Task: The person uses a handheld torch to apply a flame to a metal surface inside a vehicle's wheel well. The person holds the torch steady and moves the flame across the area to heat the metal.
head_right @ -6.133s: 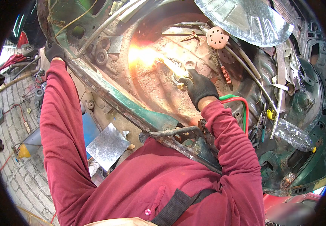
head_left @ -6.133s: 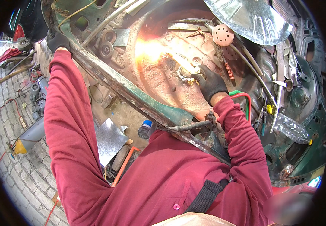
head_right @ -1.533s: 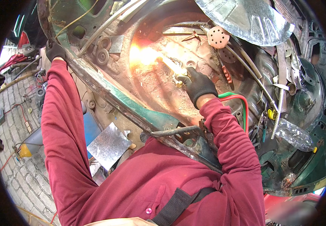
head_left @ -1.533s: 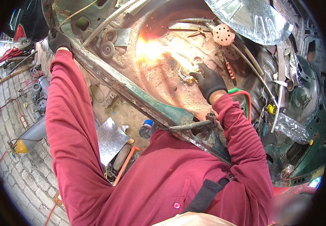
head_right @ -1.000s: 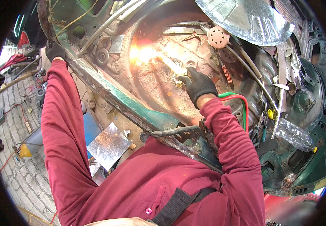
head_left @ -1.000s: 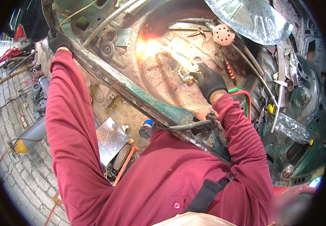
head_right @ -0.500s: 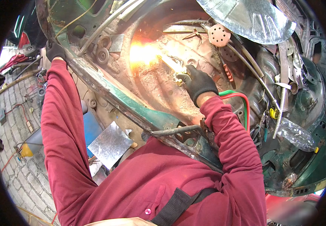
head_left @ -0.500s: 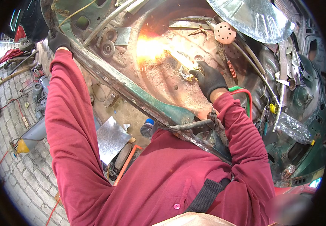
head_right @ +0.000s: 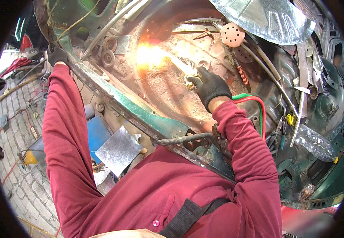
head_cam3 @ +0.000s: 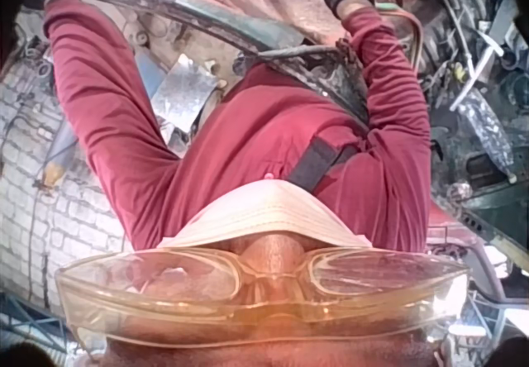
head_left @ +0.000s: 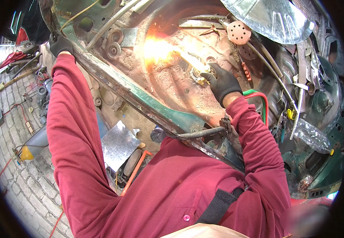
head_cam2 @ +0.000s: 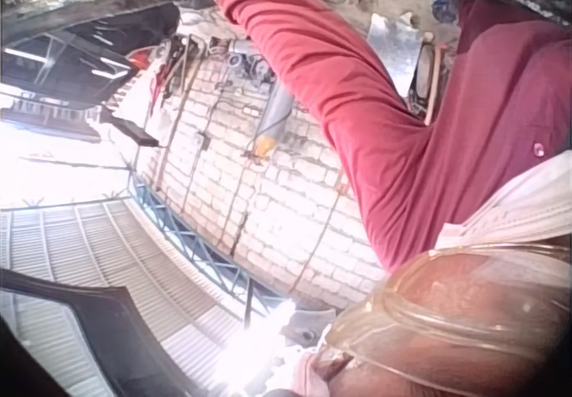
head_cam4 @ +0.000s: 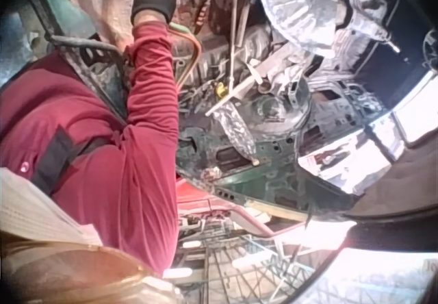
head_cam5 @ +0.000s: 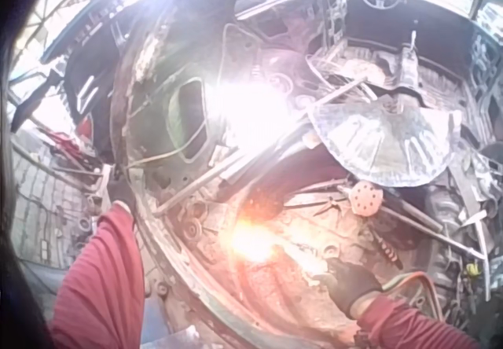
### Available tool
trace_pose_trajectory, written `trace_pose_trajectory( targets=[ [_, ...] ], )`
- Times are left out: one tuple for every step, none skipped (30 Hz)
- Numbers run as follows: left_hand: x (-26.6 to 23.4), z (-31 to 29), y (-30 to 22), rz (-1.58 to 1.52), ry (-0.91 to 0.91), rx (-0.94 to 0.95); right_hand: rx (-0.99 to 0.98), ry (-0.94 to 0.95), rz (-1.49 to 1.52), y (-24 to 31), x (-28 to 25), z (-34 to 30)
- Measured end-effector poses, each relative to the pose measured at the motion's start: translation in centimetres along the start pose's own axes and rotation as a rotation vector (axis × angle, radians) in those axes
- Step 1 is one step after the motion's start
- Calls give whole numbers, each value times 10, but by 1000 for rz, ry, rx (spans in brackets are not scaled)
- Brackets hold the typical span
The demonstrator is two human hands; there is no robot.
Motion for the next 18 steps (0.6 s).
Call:
trace_pose_trajectory(
  targets=[
    [0,1,1,-20,9,-1,-4,2,16,0,-1,0],
    [-1,2,2,-39,18,-2,-9,4,32,1,-3,-1],
    [1,-1,-3,-63,32,-3,-7,3,46,2,-5,-1],
    [3,-4,-8,-71,43,-14,10,12,35,3,-8,-1],
    [5,-7,-13,-79,55,-26,27,20,23,6,-11,-2],
    [2,-9,-14,-83,57,-39,34,32,11,7,-12,-2],
    [4,-6,-9,-99,55,-44,32,32,9,7,-12,-1],
    [8,-1,-1,-116,54,-50,30,32,7,6,-11,-1],
    [10,5,7,-129,51,-55,26,35,7,6,-10,-1],
    [8,11,15,-104,42,-42,14,32,10,4,-8,-1],
    [5,17,23,-79,33,-30,2,29,14,3,-6,-1],
    [9,17,21,-63,34,-16,3,20,15,1,-5,-1],
    [12,15,20,-68,35,-20,11,21,12,1,-5,-1],
    [15,14,19,-72,35,-24,18,23,9,2,-6,-1],
    [13,12,16,-73,31,-28,20,26,7,3,-7,-1],
    [11,10,14,-83,28,-30,26,35,3,4,-8,-1],
    [9,8,12,-93,24,-32,32,44,-1,5,-9,0],
    [9,7,11,-105,22,-34,40,52,-5,6,-9,0]
  ],
)
Point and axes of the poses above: each hand's wrist, its own z-axis towards the middle knuckle, its own x-axis out of the palm, y = z × x, the point moved 5 cm from there along z, towards the middle knuckle, and after that the axes turned 5 degrees about -y, right-handed, at the moved point
